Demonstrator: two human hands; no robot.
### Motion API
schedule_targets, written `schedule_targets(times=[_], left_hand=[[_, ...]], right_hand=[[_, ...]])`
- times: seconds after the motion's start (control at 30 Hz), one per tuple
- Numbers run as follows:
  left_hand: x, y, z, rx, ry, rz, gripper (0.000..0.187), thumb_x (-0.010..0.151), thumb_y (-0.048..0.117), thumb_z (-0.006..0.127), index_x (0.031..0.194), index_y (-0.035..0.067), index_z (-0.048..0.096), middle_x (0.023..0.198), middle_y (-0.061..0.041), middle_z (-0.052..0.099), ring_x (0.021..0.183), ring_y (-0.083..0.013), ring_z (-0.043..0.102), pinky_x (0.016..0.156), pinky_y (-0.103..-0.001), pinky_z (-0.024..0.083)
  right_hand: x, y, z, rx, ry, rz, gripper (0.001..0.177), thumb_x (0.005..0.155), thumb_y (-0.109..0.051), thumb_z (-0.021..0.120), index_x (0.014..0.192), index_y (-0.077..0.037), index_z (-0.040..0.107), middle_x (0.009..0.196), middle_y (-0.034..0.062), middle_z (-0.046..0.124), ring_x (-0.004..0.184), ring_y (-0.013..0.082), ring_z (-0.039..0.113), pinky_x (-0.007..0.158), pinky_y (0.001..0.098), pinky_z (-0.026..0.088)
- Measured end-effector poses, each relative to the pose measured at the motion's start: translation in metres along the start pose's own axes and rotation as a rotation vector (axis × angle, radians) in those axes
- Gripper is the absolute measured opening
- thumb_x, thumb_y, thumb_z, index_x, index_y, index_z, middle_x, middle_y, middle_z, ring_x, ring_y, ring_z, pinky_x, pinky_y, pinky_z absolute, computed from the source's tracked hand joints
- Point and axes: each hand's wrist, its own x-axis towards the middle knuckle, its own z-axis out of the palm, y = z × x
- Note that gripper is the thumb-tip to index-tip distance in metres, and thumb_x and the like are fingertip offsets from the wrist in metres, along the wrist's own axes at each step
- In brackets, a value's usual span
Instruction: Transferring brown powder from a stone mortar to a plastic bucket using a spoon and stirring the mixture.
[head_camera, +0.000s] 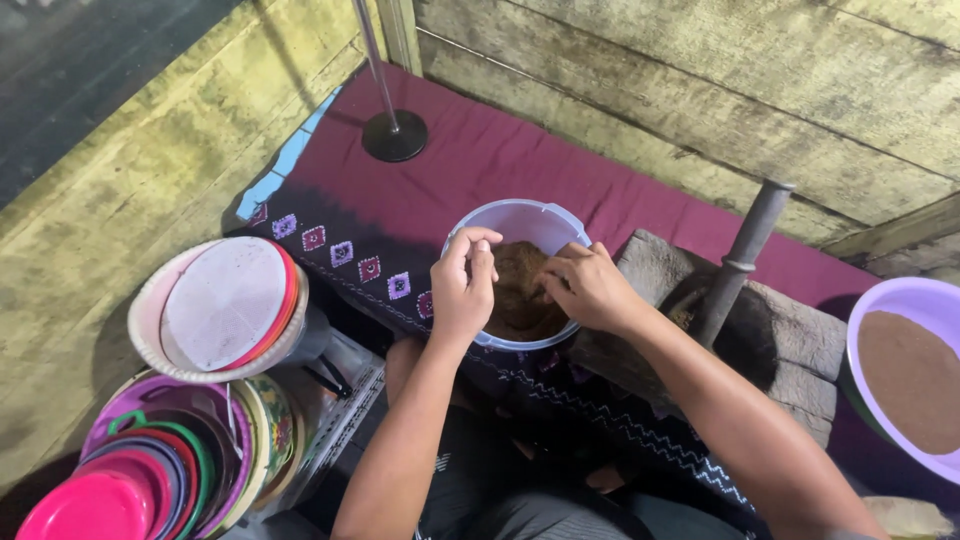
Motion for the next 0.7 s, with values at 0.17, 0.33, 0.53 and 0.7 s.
schedule_targets(times=[0.17, 0.33, 0.53, 0.7], left_hand=[[-0.001, 0.000, -0.001, -0.018, 0.028, -0.010, 0.021, 0.104, 0.013, 0.046, 0.106, 0.014, 0.068, 0.061, -0.003, 0.063, 0.062, -0.0174, 0.061, 0.062, -0.031, 0.054], [0.002, 0.001, 0.002, -0.046, 0.091, -0.008, 0.019, 0.099, 0.007, 0.051, 0.111, 0.012, 0.064, 0.074, -0.005, 0.063, 0.075, -0.0168, 0.063, 0.069, -0.034, 0.055], [0.002, -0.003, 0.003, 0.000, 0.072, 0.010, 0.020, 0.095, 0.006, 0.054, 0.111, 0.012, 0.065, 0.081, -0.005, 0.060, 0.079, -0.0177, 0.059, 0.073, -0.034, 0.058], [0.002, -0.005, 0.003, 0.005, 0.062, 0.019, 0.019, 0.096, 0.006, 0.053, 0.110, 0.010, 0.065, 0.086, -0.005, 0.057, 0.083, -0.0182, 0.060, 0.075, -0.034, 0.059]], right_hand=[[0.000, 0.021, 0.013, -0.002, 0.115, 0.046, 0.010, 0.091, -0.025, 0.065, 0.091, -0.020, 0.074, 0.077, -0.0022, 0.074, 0.094, 0.0207, 0.068, 0.084, 0.0369, 0.037], [0.000, 0.035, 0.007, 0.027, 0.185, 0.100, 0.010, 0.093, -0.023, 0.063, 0.086, -0.024, 0.069, 0.065, -0.0119, 0.069, 0.097, 0.0163, 0.067, 0.083, 0.0369, 0.036], [0.000, 0.038, 0.006, 0.078, 0.215, 0.132, 0.013, 0.096, -0.020, 0.059, 0.088, -0.024, 0.069, 0.061, -0.0133, 0.070, 0.090, 0.0174, 0.065, 0.084, 0.0360, 0.038], [0.001, 0.039, 0.006, 0.091, 0.211, 0.139, 0.015, 0.098, -0.022, 0.057, 0.088, -0.026, 0.068, 0.059, -0.0155, 0.069, 0.088, 0.0151, 0.066, 0.084, 0.0357, 0.039]])
